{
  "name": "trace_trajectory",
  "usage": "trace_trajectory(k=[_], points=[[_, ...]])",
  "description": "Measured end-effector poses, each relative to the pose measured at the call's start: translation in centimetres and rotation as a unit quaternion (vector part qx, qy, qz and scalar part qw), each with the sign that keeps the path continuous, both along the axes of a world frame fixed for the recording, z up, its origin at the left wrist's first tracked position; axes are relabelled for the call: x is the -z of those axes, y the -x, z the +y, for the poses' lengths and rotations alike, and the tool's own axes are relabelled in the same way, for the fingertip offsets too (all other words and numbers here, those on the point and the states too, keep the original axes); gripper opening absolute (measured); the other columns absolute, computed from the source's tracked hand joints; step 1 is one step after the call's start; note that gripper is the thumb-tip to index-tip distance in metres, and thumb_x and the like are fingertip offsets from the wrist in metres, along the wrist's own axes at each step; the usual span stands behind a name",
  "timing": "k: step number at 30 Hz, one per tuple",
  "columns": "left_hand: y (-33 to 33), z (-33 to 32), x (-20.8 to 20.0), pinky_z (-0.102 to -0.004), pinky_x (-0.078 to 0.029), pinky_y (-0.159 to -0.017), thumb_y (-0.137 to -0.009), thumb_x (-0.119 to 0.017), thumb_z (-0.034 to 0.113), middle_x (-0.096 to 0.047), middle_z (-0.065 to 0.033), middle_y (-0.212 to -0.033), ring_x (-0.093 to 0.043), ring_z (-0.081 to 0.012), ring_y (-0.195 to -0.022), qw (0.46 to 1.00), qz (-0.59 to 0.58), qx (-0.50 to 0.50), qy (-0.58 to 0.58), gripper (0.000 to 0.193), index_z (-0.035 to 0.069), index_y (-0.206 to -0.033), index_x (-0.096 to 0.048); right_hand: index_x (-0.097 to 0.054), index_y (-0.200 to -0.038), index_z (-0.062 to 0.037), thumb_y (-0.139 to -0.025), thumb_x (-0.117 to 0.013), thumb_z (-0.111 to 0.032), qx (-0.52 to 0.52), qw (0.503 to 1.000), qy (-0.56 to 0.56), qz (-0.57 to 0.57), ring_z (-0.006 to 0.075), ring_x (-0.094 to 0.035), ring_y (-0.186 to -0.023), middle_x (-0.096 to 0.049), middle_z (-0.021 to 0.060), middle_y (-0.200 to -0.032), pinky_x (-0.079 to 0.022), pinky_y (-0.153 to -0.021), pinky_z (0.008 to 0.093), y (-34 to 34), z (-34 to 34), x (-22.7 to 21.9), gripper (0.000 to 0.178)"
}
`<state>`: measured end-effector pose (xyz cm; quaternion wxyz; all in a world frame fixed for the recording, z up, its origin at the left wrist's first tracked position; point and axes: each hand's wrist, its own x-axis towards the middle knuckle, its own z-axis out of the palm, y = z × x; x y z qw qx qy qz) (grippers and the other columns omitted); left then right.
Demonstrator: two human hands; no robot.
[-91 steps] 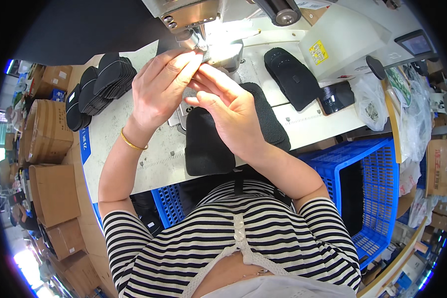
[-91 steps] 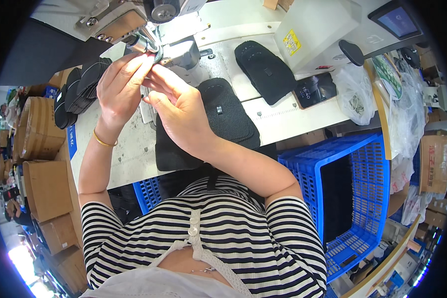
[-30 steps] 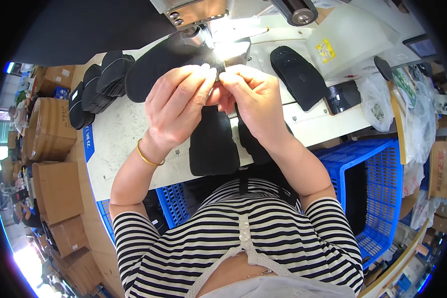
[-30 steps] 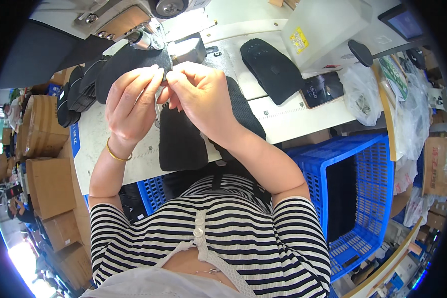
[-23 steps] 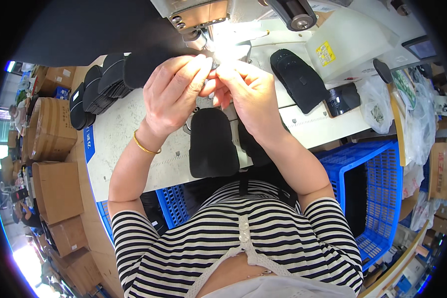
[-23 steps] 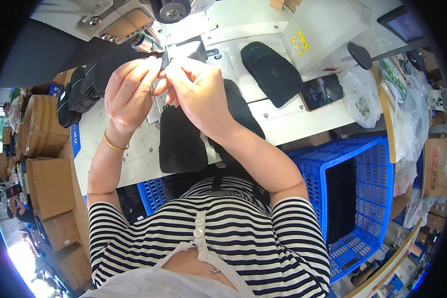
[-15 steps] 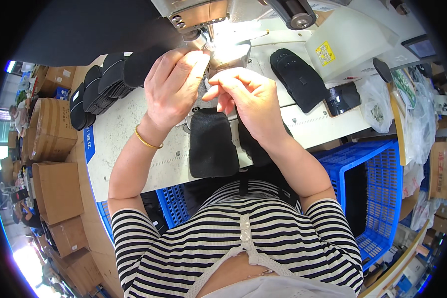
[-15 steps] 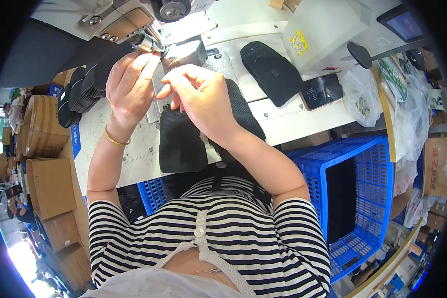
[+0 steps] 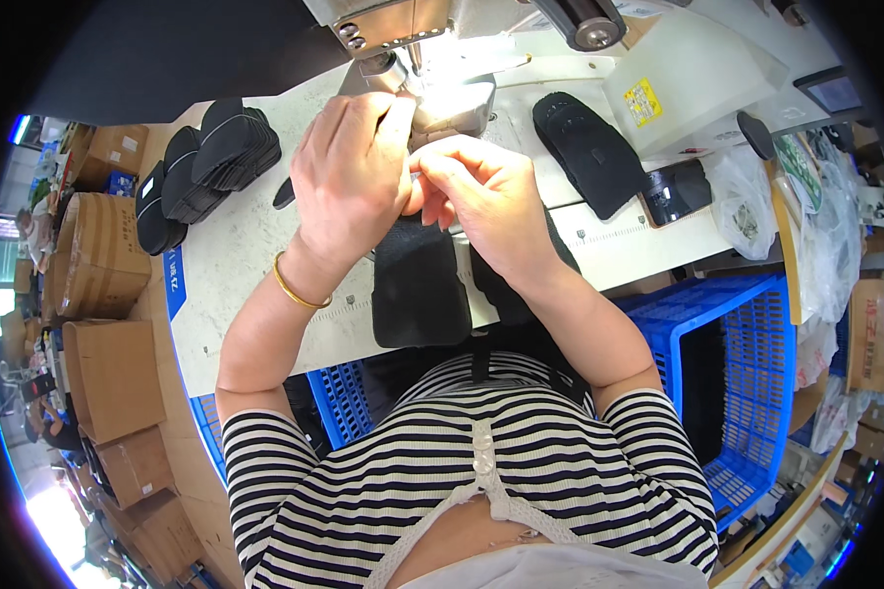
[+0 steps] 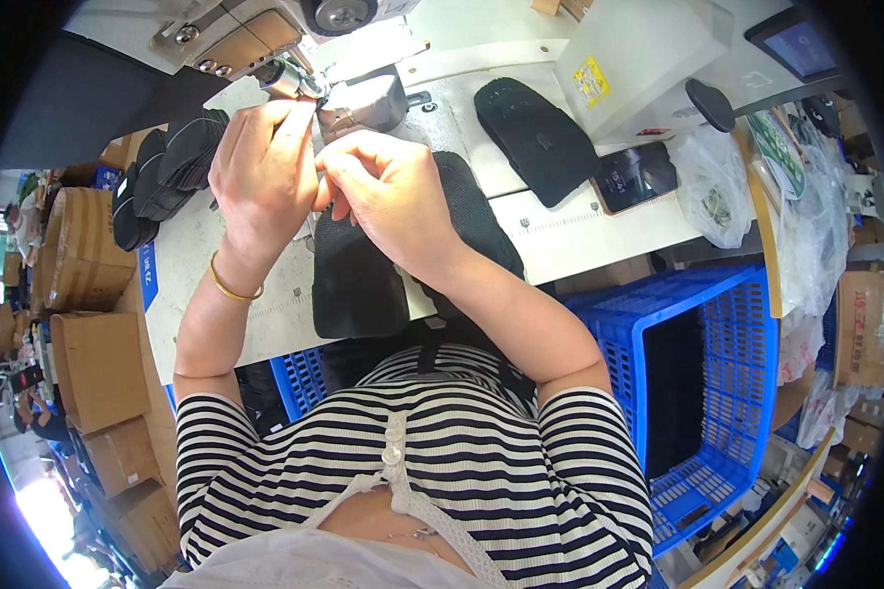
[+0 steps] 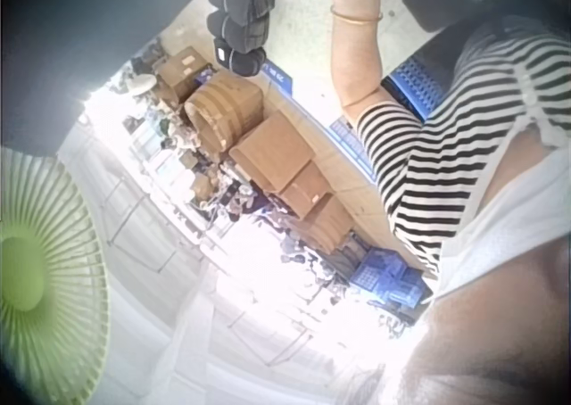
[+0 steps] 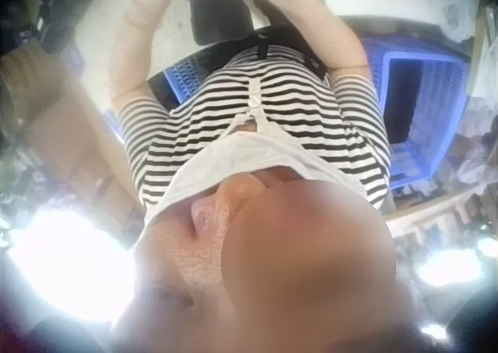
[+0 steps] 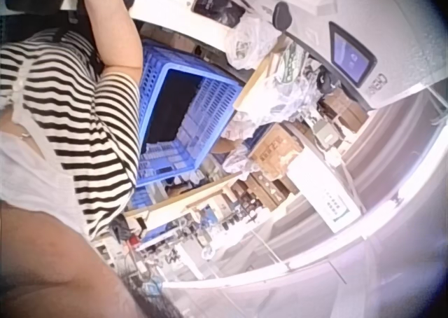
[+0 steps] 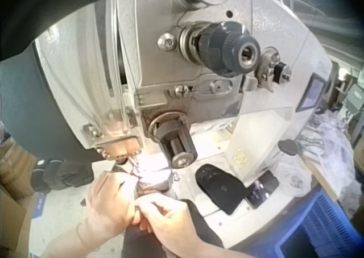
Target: The person threads a sewing machine, then repeatedly aligns and stitches fabric shoe pieces together along the edges using the sewing machine.
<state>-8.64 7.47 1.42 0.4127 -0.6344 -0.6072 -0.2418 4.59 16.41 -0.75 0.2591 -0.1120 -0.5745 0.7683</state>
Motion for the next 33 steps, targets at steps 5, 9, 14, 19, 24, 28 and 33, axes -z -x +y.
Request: trace_trajectory(k=[5, 9, 14, 19, 24, 28, 33], points=[[1.5, -1.1, 0.8, -0.035, -0.053, -0.078, -0.069, -0.067, 0.003, -0.063, -0.0112, -0.104, -0.063, -0.0276, -0.093, 1.0, 0.02, 0.022, -0.008, 0.041, 0.0, -0.109, -0.067, -0.071, -0.092, 0.001, -0.094, -0.06, -0.011, -0.002, 1.0, 0.014, 0.0, 0.0081, -0.061, -0.061, -0.07, 0.0051, -0.073, -0.048, -0.055, 0.0221, 0.0, -0.2, 0.5, 0.016], [3.6, -3.4, -0.6, -0.0348, -0.053, -0.084, -0.066, -0.059, -0.005, -0.063, -0.012, -0.116, -0.064, -0.0244, -0.1, 0.995, 0.043, -0.048, 0.075, 0.05, 0.001, -0.115, -0.067, -0.07, -0.095, 0.0026, -0.093, -0.063, -0.015, 0.048, 0.995, -0.09, 0.014, 0.007, -0.057, -0.059, -0.069, 0.0082, -0.072, -0.046, -0.054, 0.0239, 0.6, -0.3, 1.0, 0.019], [-0.1, -4.3, -3.6, -0.0321, -0.052, -0.063, -0.066, -0.059, -0.005, -0.063, -0.0072, -0.104, -0.062, -0.0191, -0.075, 0.994, 0.058, -0.011, 0.097, 0.049, 0.004, -0.113, -0.07, -0.067, -0.097, 0.002, -0.097, -0.058, -0.007, 0.02, 0.997, -0.075, 0.002, 0.0052, -0.06, -0.072, -0.061, -0.0004, -0.078, -0.055, -0.063, 0.0229, 1.9, -1.9, 1.8, 0.013], [-0.2, -3.9, -4.1, -0.0309, -0.045, -0.054, -0.068, -0.063, -0.002, -0.053, -0.0023, -0.084, -0.055, -0.0192, -0.063, 0.984, -0.075, -0.009, 0.164, 0.05, 0.014, -0.115, -0.073, -0.067, -0.096, 0.0039, -0.097, -0.056, -0.004, 0.016, 0.998, -0.054, 0.02, 0.0049, -0.057, -0.069, -0.061, 0.0006, -0.079, -0.054, -0.062, 0.0234, 1.6, -2.7, 0.8, 0.014], [-1.5, -3.9, -3.9, -0.0301, -0.047, -0.054, -0.068, -0.066, 0.001, -0.055, -0.0031, -0.083, -0.057, -0.0186, -0.066, 0.987, -0.07, 0.01, 0.142, 0.04, 0.009, -0.107, -0.073, -0.06, -0.081, 0.0039, -0.095, -0.056, -0.009, 0.06, 0.996, -0.061, 0.027, 0.0055, -0.054, -0.057, -0.056, 0.0035, -0.063, -0.047, -0.052, 0.0249, 0.8, -2.4, 0.1, 0.019], [-4.2, -4.8, -3.2, -0.0281, -0.047, -0.055, -0.063, -0.068, 0.005, -0.063, -0.0066, -0.093, -0.057, -0.0174, -0.071, 0.994, 0.028, -0.002, 0.106, 0.038, -0.002, -0.1, -0.07, -0.065, -0.09, 0.0028, -0.096, -0.057, -0.009, 0.043, 0.996, -0.072, 0.006, 0.0016, -0.044, -0.061, -0.054, -0.0019, -0.065, -0.037, -0.052, 0.0222, -0.9, -1.9, -0.3, 0.015], [-4.7, -3.7, -2.7, -0.0266, -0.047, -0.056, -0.062, -0.068, 0.005, -0.064, -0.008, -0.095, -0.057, -0.0171, -0.073, 0.995, 0.037, -0.023, 0.086, 0.039, -0.004, -0.1, -0.069, -0.067, -0.099, 0.0029, -0.097, -0.057, -0.01, 0.054, 0.996, -0.069, 0.023, 0.0011, -0.043, -0.064, -0.055, -0.0026, -0.068, -0.036, -0.054, 0.0216, -1.5, -1.7, -0.2, 0.016]])
